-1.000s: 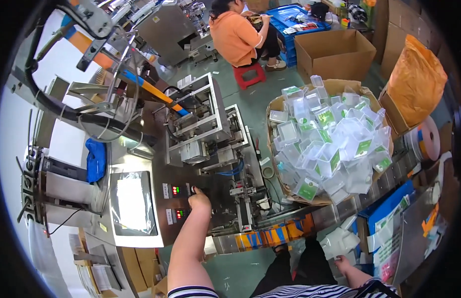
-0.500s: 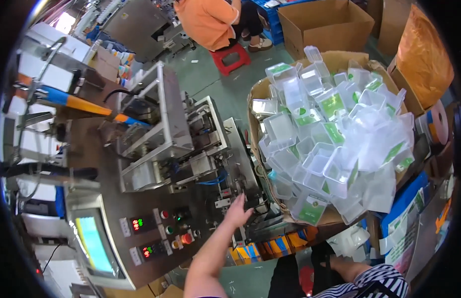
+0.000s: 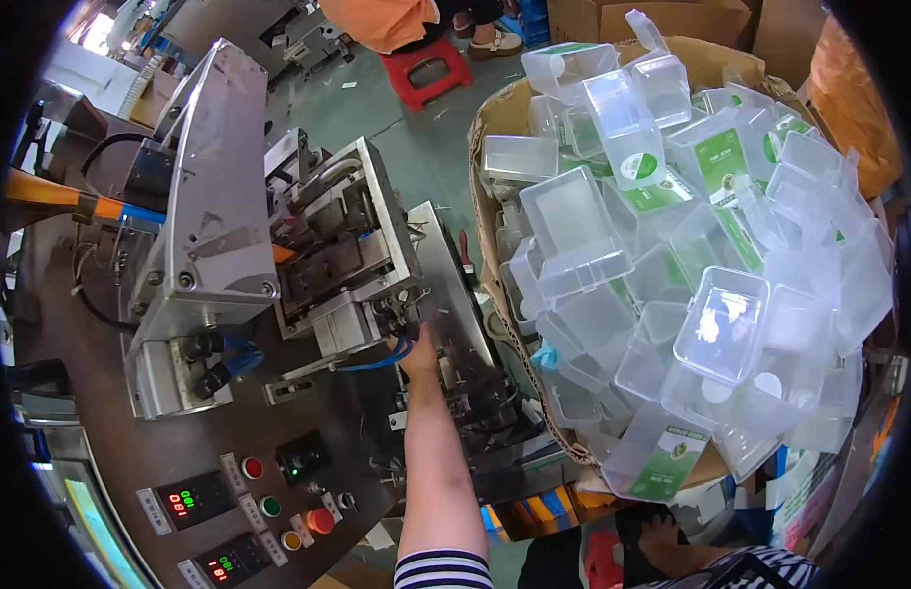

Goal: Operating a plastic container packaging machine and organizing packed items.

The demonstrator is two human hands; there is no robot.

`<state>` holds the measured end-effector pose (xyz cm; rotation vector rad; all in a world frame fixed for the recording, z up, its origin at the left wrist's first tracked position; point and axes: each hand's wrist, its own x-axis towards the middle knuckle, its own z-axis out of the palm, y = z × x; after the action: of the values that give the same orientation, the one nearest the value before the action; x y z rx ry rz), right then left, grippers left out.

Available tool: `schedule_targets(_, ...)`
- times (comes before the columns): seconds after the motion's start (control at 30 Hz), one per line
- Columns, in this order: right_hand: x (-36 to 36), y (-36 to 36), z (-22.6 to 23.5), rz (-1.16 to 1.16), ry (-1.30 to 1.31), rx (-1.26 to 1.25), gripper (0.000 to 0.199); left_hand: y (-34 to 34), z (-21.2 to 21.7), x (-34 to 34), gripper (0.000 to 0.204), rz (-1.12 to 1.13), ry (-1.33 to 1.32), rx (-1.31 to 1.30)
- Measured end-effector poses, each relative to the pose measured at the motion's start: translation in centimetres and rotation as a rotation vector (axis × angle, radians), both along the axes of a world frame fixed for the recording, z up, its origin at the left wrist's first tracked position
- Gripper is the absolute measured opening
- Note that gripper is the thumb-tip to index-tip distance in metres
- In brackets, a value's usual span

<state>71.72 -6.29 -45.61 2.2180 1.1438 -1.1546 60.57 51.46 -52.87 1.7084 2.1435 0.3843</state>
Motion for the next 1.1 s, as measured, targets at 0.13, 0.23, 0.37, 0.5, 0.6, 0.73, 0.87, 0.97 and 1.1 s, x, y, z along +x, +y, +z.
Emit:
schedule_targets(0.13,-0.5,0.5,0.1,-0.008,0.012,-0.002,0.026,1.8,-1.6,-0.3,0.084,0.172,-0.04,0.015)
schedule_targets(0.23,-0.6,0.6,0.0,0.017,0.02,-0.044,0.027,2.4,-2.7,-0.7,0.076,0.133,-0.32,0.108)
schedule_targets(0.37,-0.5,0.6,0.1,0.045,0.022,-0.078,0.027,2.3,-3.5,-1.0,0.069,0.16,-0.4,0.198)
schedule_targets(0.5,-0.4,0.9,0.2,0.06,0.022,-0.096,0.028,2.4,-3.2,-0.7,0.064,0.289,-0.411,0.155)
schedule_targets(0.6,-0.2,1.3,-0.1,0.072,0.018,-0.106,0.029,2.3,-2.8,-0.3,0.058,0.315,-0.667,0.177)
schedule_targets(0.73,-0.2,1.7,-0.3,0.065,0.023,-0.118,0.029,2.1,-2.7,-0.1,0.053,0.253,-0.567,0.161)
schedule_targets(0.87,-0.2,1.7,-0.4,0.065,0.018,-0.134,0.03,2.2,-3.2,-0.4,0.046,0.249,-0.626,0.196)
schedule_targets(0.97,-0.2,1.8,-0.6,0.09,0.01,-0.144,0.031,2.6,-4.1,-0.7,0.043,0.264,-0.614,0.216)
schedule_targets(1.1,-0.2,1.8,-0.8,0.088,0.012,-0.146,0.031,4.0,-7.1,-1.3,0.039,0.275,-0.382,0.292)
